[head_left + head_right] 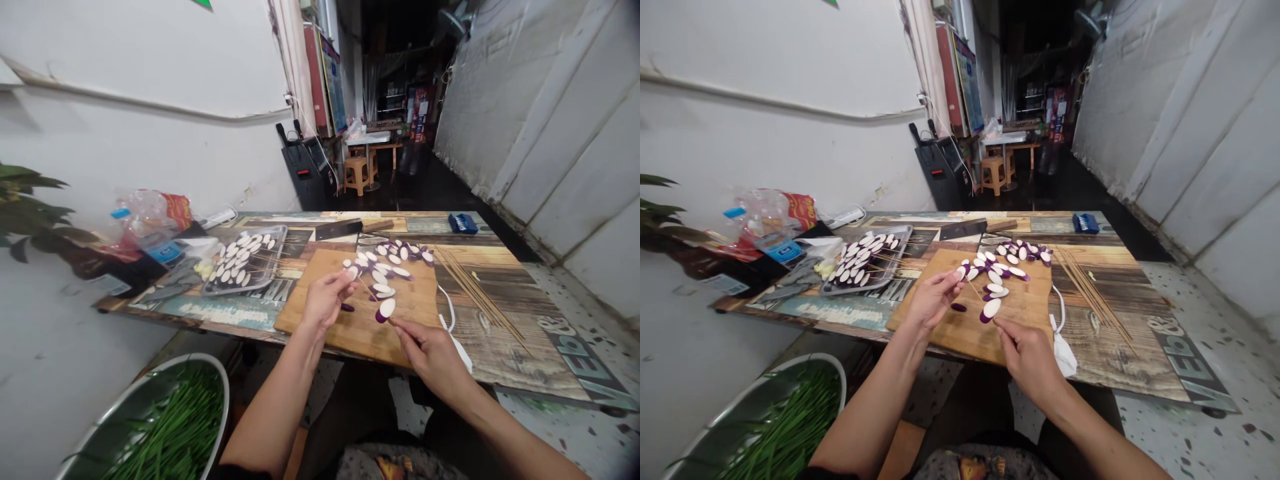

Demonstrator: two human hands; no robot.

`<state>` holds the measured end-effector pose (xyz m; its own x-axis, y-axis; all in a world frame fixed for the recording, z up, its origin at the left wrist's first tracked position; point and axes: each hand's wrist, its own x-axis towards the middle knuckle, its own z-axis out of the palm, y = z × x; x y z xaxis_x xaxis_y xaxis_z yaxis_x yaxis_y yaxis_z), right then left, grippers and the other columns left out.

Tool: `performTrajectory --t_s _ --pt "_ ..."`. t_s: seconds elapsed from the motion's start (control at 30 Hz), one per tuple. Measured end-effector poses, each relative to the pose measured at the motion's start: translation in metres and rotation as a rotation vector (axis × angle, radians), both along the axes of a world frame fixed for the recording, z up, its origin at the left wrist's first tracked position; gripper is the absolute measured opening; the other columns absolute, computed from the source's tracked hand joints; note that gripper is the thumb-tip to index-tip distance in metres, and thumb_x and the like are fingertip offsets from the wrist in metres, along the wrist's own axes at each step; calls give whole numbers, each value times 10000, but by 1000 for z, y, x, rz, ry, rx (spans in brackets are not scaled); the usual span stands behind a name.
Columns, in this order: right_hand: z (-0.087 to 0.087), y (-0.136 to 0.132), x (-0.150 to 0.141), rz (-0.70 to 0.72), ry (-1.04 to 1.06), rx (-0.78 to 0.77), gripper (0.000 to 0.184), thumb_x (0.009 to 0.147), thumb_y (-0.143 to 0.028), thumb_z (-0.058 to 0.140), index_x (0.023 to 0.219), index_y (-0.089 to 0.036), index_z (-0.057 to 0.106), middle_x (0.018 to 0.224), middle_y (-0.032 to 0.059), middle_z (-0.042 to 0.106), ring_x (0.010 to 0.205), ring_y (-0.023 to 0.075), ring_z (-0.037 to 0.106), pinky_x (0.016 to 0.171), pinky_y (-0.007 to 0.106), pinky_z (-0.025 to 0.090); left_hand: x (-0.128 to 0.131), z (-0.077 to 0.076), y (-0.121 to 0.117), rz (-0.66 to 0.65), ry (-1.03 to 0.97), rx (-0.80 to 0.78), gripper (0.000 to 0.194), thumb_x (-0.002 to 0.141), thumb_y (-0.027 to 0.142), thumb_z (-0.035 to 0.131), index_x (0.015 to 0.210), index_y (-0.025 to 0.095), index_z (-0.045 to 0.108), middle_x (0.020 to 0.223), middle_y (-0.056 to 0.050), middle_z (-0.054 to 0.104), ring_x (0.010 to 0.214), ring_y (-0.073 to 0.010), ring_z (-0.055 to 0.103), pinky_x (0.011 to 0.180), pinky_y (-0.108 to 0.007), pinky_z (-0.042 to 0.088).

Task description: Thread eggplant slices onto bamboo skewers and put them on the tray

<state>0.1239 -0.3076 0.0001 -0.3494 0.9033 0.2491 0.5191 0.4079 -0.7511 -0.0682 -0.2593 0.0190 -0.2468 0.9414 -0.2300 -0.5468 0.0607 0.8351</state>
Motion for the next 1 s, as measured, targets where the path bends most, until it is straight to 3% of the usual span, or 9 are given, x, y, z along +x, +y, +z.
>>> performTrajectory --t_s 0.13,0.23,0.37,0.43,0.53,0.63,0.73,0.87,1.0 --pt "4 4 -5 -20 8 10 338 854 -275 408 1045 -164 663 869 51 701 723 189 656 679 278 520 13 -3 -11 -113 107 6 248 552 216 767 730 69 677 585 -25 579 489 -40 497 425 -132 361" --pt "7 9 -8 -34 36 46 339 856 -268 410 1053 -151 660 859 56 698 746 183 651 707 271 508 24 -7 -19 -166 196 9 334 571 293 752 816 78 682 535 -1 539 420 -17 406 361 -135 241" --pt "3 13 -4 -74 82 59 348 851 -270 419 1079 -140 646 825 58 697 783 188 647 716 278 504 23 -10 -19 -173 289 29 414 653 394 667 954 110 659 705 -41 615 427 -20 401 369 -149 229" --pt "-3 14 2 -93 107 56 350 848 -275 421 1068 -129 651 808 63 696 782 189 649 697 273 508 11 -13 -11 -47 490 41 423 699 415 605 1011 131 643 840 -68 648 446 -38 428 401 -170 291" --pt "-16 15 14 -136 119 32 357 840 -299 432 1036 -110 662 810 81 696 803 201 649 671 271 516 -14 -21 7 133 988 54 334 709 364 589 953 154 676 885 -71 670 578 -109 537 579 -233 414" --pt "-26 17 23 -181 122 -10 373 834 -326 441 1027 -94 661 821 98 695 818 212 648 667 278 520 -31 -29 26 56 1355 -11 316 731 394 557 921 184 697 867 -75 681 723 -194 595 685 -283 418" --pt "-30 19 25 -188 125 -33 373 833 -333 439 1020 -99 662 831 98 696 821 213 649 685 286 522 -28 -33 39 -31 1529 -74 358 743 476 517 900 209 698 870 -92 678 796 -239 601 680 -300 407" --pt "-30 20 25 -188 128 -19 370 830 -331 440 1006 -94 664 857 101 696 842 220 647 702 300 526 -8 -33 47 4 1632 -124 316 683 480 589 701 177 678 767 -114 661 752 -240 590 660 -302 392" --pt "-31 18 26 -186 132 1 348 837 -321 441 1010 -115 662 903 89 693 840 212 651 719 301 530 2 -36 47 37 1403 -18 280 639 441 646 628 163 617 700 -74 642 661 -183 574 620 -271 393"
